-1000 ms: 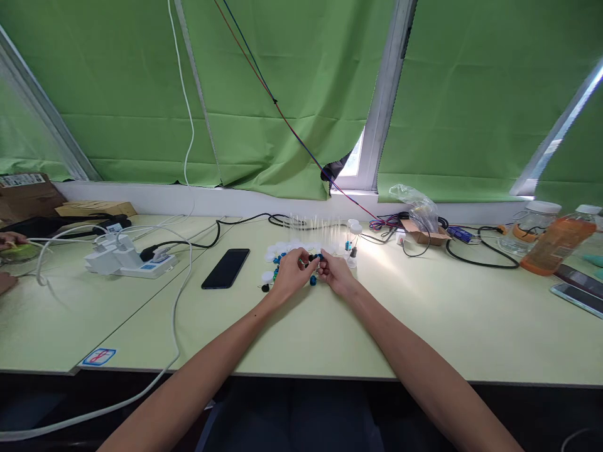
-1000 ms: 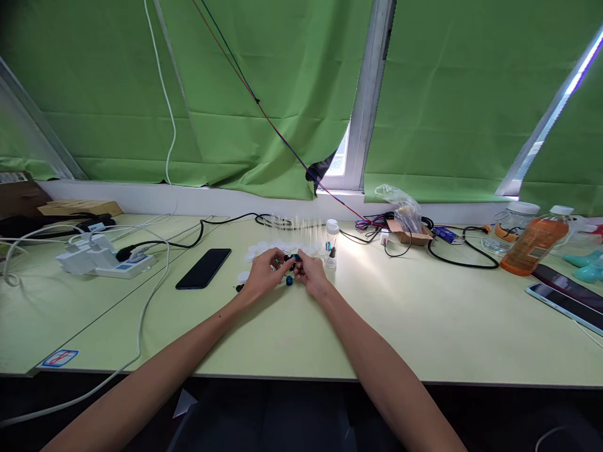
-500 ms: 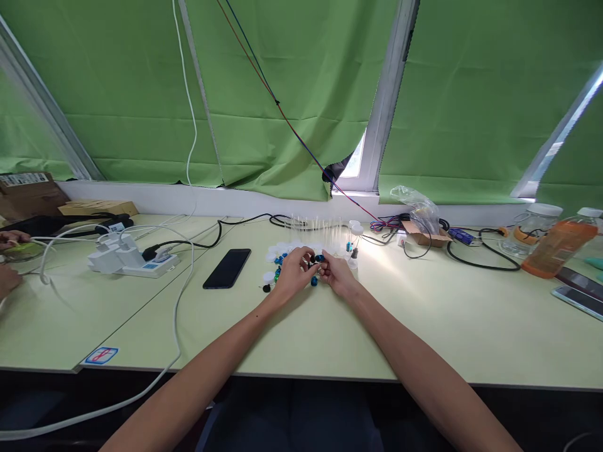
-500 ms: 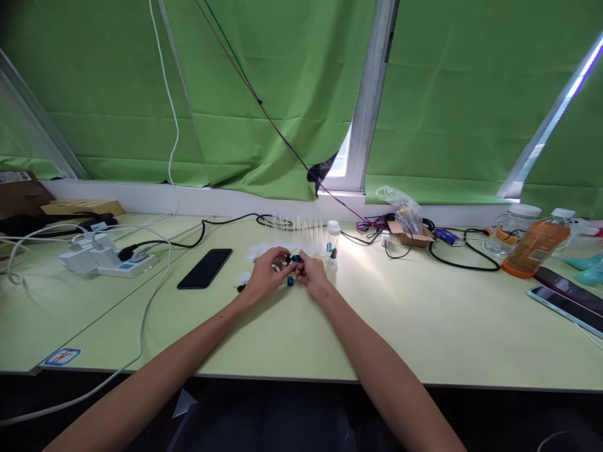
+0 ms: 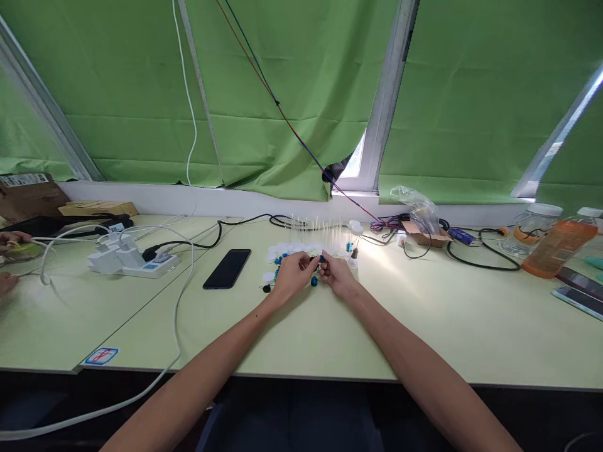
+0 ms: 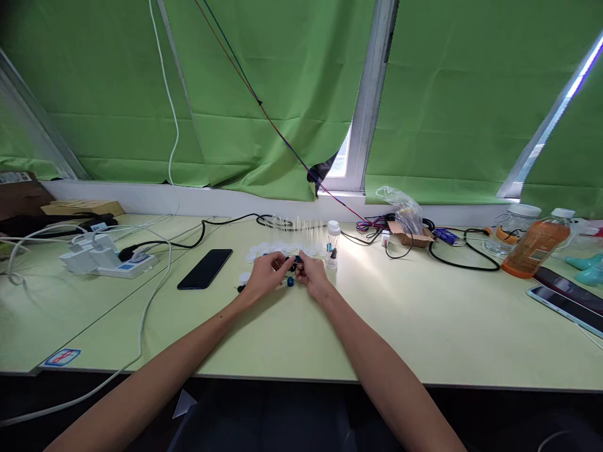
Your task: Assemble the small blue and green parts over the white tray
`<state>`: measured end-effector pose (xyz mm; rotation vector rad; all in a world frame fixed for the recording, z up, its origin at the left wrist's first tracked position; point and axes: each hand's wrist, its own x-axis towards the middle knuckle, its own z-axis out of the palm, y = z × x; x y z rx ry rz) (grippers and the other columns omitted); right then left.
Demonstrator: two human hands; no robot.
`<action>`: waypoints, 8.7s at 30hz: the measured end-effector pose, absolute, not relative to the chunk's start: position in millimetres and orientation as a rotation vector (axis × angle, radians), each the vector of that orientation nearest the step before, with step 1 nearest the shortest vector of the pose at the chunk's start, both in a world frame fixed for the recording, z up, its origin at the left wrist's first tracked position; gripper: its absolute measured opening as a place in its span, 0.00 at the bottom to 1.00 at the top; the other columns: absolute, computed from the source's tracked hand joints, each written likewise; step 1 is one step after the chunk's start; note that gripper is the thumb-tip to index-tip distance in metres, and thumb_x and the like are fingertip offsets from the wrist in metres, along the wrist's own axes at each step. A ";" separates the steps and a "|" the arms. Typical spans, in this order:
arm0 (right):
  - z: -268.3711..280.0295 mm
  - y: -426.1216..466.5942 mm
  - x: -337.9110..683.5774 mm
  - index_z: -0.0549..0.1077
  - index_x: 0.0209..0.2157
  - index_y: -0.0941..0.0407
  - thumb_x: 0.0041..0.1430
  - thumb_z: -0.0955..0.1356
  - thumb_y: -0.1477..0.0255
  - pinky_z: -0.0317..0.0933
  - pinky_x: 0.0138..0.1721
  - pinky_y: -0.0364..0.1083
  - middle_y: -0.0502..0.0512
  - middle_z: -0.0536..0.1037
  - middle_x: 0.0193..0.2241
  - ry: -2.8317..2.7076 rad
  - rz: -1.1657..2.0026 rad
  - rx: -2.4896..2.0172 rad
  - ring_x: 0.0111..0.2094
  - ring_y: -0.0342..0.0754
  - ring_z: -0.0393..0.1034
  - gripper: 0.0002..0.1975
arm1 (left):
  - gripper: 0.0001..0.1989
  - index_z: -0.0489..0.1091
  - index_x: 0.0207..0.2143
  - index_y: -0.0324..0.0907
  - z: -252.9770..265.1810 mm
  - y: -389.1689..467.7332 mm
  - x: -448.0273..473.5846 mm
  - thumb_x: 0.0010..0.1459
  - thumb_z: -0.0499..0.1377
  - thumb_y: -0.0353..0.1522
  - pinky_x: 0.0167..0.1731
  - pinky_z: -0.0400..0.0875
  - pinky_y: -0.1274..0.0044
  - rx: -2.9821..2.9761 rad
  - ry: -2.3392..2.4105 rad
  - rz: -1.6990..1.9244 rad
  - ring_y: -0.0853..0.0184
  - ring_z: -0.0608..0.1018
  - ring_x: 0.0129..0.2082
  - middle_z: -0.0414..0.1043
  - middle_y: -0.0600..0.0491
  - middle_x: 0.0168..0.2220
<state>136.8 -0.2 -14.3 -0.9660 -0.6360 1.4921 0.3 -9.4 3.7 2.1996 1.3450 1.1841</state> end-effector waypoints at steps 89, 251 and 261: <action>-20.8 2.7 137.7 0.64 0.24 0.56 0.55 0.72 0.63 0.51 0.16 0.39 0.43 0.61 0.14 -0.713 1.483 -0.959 0.15 0.38 0.57 0.16 | 0.25 0.63 0.17 0.42 1.4 -8.2 0.4 0.60 0.50 0.48 0.25 0.57 0.74 2.165 1.397 1.087 0.69 0.65 0.19 0.64 0.55 0.16; -12.3 -3.9 133.2 0.59 0.15 0.56 0.55 0.71 0.64 0.49 0.13 0.39 0.44 0.60 0.09 -0.864 1.334 -1.045 0.11 0.37 0.54 0.23 | 0.14 0.62 0.28 0.43 -9.4 1.4 0.2 0.50 0.62 0.41 0.26 0.61 0.76 2.083 1.277 1.132 0.68 0.70 0.25 0.68 0.55 0.27; -11.5 -4.0 134.7 0.63 0.17 0.57 0.53 0.72 0.63 0.49 0.14 0.39 0.43 0.58 0.10 -0.863 1.331 -1.020 0.13 0.37 0.54 0.20 | 0.26 0.62 0.19 0.41 1.7 -5.9 -1.4 0.51 0.59 0.54 0.15 0.56 0.78 1.681 1.161 0.898 0.73 0.63 0.11 0.64 0.55 0.14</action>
